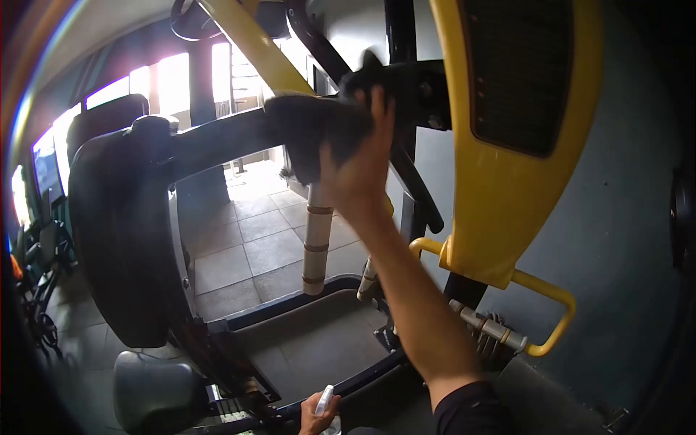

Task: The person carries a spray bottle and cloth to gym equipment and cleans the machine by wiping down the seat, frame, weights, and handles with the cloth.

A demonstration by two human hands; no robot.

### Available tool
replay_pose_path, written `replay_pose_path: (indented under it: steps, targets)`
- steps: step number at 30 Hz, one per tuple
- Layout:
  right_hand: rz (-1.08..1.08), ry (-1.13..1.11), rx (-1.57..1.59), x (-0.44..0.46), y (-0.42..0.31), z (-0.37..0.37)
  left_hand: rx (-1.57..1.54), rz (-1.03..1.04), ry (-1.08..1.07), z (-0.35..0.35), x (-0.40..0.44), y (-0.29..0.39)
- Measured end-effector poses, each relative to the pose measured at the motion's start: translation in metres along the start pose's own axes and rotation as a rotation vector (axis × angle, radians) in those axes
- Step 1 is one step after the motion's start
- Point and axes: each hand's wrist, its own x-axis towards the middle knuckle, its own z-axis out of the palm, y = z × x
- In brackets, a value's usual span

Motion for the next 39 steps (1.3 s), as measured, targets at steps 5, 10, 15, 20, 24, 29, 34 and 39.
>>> replay_pose_path:
  steps: [5, 10, 15, 20, 24, 29, 34, 39]
  targets:
    - [0.405, -0.133, 0.265, -0.095, -0.045, 0.010, -0.171, -0.094, 0.018, 0.010, -0.015, 0.022]
    - [0.879, -0.495, 1.044, 0.016, 0.024, 0.029, -0.244, -0.166, -0.001, 0.012, -0.025, 0.023]
    - [0.556, -0.285, 0.059, 0.008, -0.015, 0.030, -0.182, -0.096, 0.015, 0.006, -0.030, 0.024]
    - [0.635, -0.399, -0.107, 0.022, -0.031, 0.017, -0.183, -0.068, 0.042, 0.005, -0.035, 0.022]
    - [0.568, -0.355, 0.451, 0.009, 0.040, 0.058, -0.201, -0.143, 0.046, -0.001, -0.043, 0.034]
    - [0.497, 0.083, 0.245, -0.060, -0.032, 0.039, -0.201, -0.179, 0.043, -0.005, -0.053, 0.025]
    - [0.466, 0.196, 0.770, -0.171, -0.113, 0.025, -0.187, -0.106, 0.057, 0.000, -0.049, 0.037]
    - [1.251, 0.310, 1.677, -0.049, -0.184, 0.046, 0.032, 0.055, 0.047, 0.007, -0.046, 0.005]
